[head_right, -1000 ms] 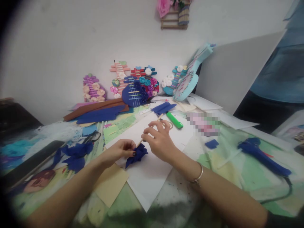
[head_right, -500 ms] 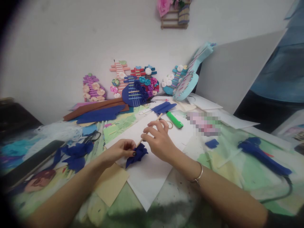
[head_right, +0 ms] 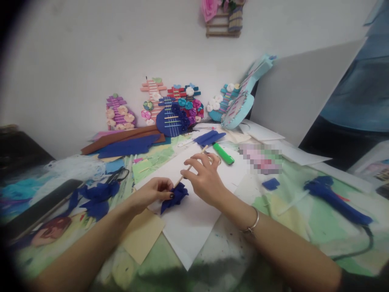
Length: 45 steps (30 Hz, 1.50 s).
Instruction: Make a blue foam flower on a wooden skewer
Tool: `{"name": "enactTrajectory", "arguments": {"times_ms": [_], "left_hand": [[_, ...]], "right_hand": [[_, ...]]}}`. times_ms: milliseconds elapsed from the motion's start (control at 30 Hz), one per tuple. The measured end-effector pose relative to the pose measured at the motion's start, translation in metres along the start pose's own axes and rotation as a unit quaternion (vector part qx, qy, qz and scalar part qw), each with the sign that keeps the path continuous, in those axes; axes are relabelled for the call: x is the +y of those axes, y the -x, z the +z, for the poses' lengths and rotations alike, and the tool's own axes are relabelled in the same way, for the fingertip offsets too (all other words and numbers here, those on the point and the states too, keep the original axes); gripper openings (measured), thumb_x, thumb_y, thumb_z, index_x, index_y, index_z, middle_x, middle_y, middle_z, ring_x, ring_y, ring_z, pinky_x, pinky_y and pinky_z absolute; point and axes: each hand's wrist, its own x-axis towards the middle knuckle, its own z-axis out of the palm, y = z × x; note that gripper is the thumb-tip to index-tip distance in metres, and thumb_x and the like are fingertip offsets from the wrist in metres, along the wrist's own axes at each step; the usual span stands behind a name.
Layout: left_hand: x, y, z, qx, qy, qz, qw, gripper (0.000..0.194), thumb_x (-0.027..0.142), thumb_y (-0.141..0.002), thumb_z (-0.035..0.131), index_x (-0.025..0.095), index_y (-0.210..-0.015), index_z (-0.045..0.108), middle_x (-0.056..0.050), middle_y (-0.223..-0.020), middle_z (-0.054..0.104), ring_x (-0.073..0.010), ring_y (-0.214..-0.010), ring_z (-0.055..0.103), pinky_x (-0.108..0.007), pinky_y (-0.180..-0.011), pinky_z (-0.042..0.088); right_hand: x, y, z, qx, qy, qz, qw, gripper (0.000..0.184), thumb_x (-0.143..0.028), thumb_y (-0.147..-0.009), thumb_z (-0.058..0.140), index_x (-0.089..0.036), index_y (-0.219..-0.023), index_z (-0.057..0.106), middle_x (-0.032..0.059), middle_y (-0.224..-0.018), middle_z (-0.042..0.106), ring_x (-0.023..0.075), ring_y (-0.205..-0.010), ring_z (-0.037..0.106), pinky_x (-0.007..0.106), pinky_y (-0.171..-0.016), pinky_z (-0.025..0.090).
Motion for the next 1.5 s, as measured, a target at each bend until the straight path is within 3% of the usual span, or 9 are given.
{"name": "enactTrajectory", "arguments": {"times_ms": [933,1500], "left_hand": [[-0.0022,-0.0017,-0.0023,-0.012,0.002,-0.005,1.0,0.024,0.024,-0.053,0.073,0.014,-0.065,0.055,0.005,-0.056,0.051,-0.0072,-0.05,0.041,-0.022,-0.051,0.026],[-0.0016,-0.0009,-0.0031,-0.016,0.004,-0.01,1.0,0.024,0.024,-0.054,0.073,0.014,-0.066,0.055,0.004,-0.056,0.053,-0.0068,-0.05,0.042,-0.022,-0.05,0.026]], "right_hand": [[0.0017,0.0024,0.0013,-0.01,-0.005,-0.001,1.0,0.022,-0.006,-0.084,0.056,-0.025,-0.085,0.066,0.0013,-0.106,0.065,0.0203,-0.106,0.049,0.04,-0.085,0.027],[0.0026,-0.0016,-0.0007,0.015,-0.014,0.001,1.0,0.026,-0.002,-0.082,0.055,-0.025,-0.078,0.067,0.0017,-0.104,0.066,0.023,-0.108,0.048,0.041,-0.083,0.026]]}}
